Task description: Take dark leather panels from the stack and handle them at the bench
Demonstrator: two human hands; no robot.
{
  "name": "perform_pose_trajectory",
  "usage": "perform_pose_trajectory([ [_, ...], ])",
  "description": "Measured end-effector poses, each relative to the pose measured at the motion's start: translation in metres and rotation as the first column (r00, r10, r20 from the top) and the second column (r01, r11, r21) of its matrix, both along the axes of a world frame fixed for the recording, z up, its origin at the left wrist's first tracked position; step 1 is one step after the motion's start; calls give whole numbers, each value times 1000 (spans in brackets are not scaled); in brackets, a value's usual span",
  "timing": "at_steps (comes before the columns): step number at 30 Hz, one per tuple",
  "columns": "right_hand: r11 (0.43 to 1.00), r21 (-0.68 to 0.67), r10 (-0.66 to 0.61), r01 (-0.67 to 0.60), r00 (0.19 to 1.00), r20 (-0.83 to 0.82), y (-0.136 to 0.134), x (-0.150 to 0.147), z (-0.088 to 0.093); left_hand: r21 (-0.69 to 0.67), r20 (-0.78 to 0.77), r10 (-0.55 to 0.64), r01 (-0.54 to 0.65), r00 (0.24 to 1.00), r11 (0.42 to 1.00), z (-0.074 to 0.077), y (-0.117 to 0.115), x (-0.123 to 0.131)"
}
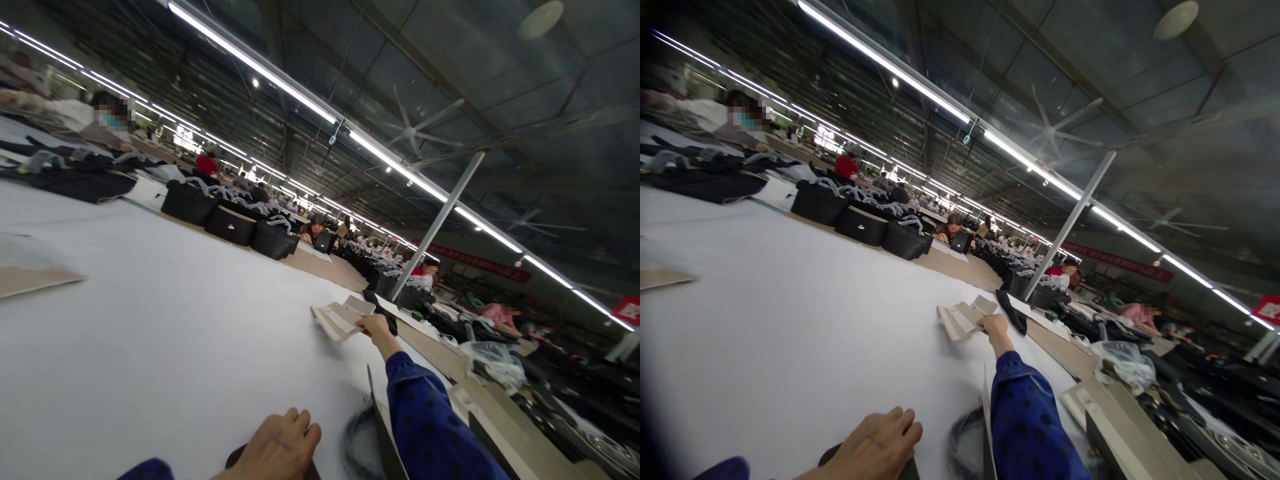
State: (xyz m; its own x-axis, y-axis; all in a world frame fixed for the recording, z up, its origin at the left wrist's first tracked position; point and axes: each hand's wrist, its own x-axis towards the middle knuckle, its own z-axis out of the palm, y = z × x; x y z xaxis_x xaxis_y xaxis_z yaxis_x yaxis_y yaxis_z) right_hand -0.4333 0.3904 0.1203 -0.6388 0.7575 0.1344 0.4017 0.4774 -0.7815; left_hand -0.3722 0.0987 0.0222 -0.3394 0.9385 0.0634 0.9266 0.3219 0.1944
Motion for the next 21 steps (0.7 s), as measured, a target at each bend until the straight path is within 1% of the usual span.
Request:
perform_pose_trajectory([
  [2,989,-138,51,-47,998,23,-22,-1,2,51,-1,0,0,1000,999,1,-7,4],
  [5,938,-309,169,-157,986,12,-59,3,8,121,-20,-2,5,1000,993,-1,-15,10],
  [7,884,-393,266,-252,964,-20,-86,11,15,151,-42,-3,9,999,989,-4,-19,12],
  [9,819,-456,364,-350,930,-59,-114,20,24,170,-68,-2,13,998,985,-6,-22,14],
  [12,717,-519,483,-465,869,-111,-153,32,38,184,-102,12,7,995,983,-5,-25,15],
  [14,661,-545,534,-516,834,-141,-174,39,47,181,-118,20,2,993,984,-4,-26,15],
  [17,605,-564,571,-562,800,-183,-193,50,57,168,-129,15,7,991,986,-2,-26,14],
  [19,592,-568,570,-571,795,-205,-197,58,62,164,-127,14,7,992,986,-3,-25,14],
  [21,594,-573,554,-564,804,-216,-195,69,64,170,-119,16,4,993,985,-4,-26,14],
])
